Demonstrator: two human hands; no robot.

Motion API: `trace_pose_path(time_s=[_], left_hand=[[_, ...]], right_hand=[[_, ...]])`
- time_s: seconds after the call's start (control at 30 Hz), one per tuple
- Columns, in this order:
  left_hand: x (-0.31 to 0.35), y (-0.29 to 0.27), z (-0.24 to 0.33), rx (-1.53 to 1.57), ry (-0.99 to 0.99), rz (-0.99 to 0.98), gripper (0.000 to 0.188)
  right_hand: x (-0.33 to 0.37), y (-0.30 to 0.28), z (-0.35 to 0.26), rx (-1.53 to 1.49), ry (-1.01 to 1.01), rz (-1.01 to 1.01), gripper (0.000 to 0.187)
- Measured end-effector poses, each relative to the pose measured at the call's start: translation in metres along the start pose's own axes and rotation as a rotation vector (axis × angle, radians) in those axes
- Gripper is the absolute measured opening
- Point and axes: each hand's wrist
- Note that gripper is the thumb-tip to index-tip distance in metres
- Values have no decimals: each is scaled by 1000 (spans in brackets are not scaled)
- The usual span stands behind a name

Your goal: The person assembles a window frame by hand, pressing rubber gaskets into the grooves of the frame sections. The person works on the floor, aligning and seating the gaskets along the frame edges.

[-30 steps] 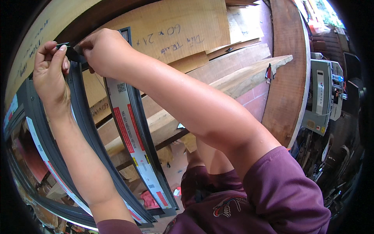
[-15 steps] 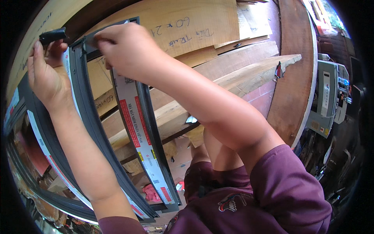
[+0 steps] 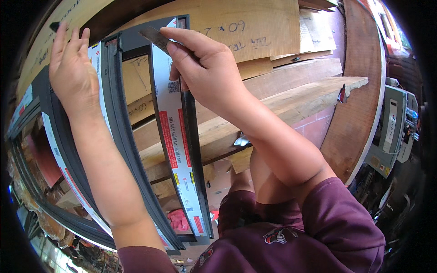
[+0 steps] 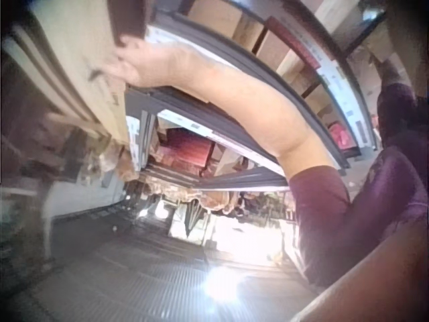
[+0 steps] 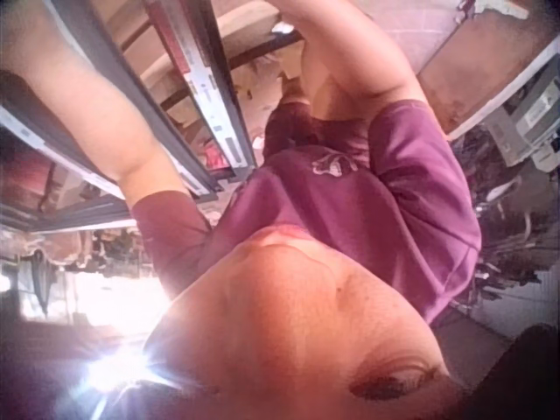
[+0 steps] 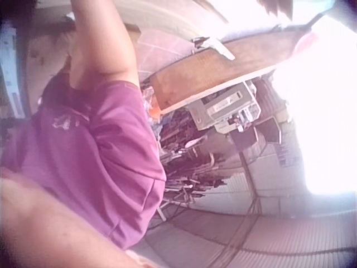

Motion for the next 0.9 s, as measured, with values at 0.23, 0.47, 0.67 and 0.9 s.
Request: trace_pose_path(time_s=[0.23, 0.47, 0.67, 0.9], left_hand=[[-12, -19, -17, -1540, 136, -173, 54], [-14, -29, -21, -1066, -47, -173, 60], [-17, -27, -16, -1302, 26, -322, 55], [-7, -22, -15, -1154, 230, -438, 50]], right_hand=[[1, -3, 4, -12, -33, -28, 31], [-4, -11, 8, 48, -89, -5, 29], [-6, -9, 12, 7, -120, 25, 27], [-8, -8, 15, 3, -139, 35, 27]])
Point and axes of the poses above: each hand's wrist, its own x-axis away from the middle knuckle, its own y-axis out of the palm, z = x × y, and after that the axes turned 9 degrees about x, right-handed
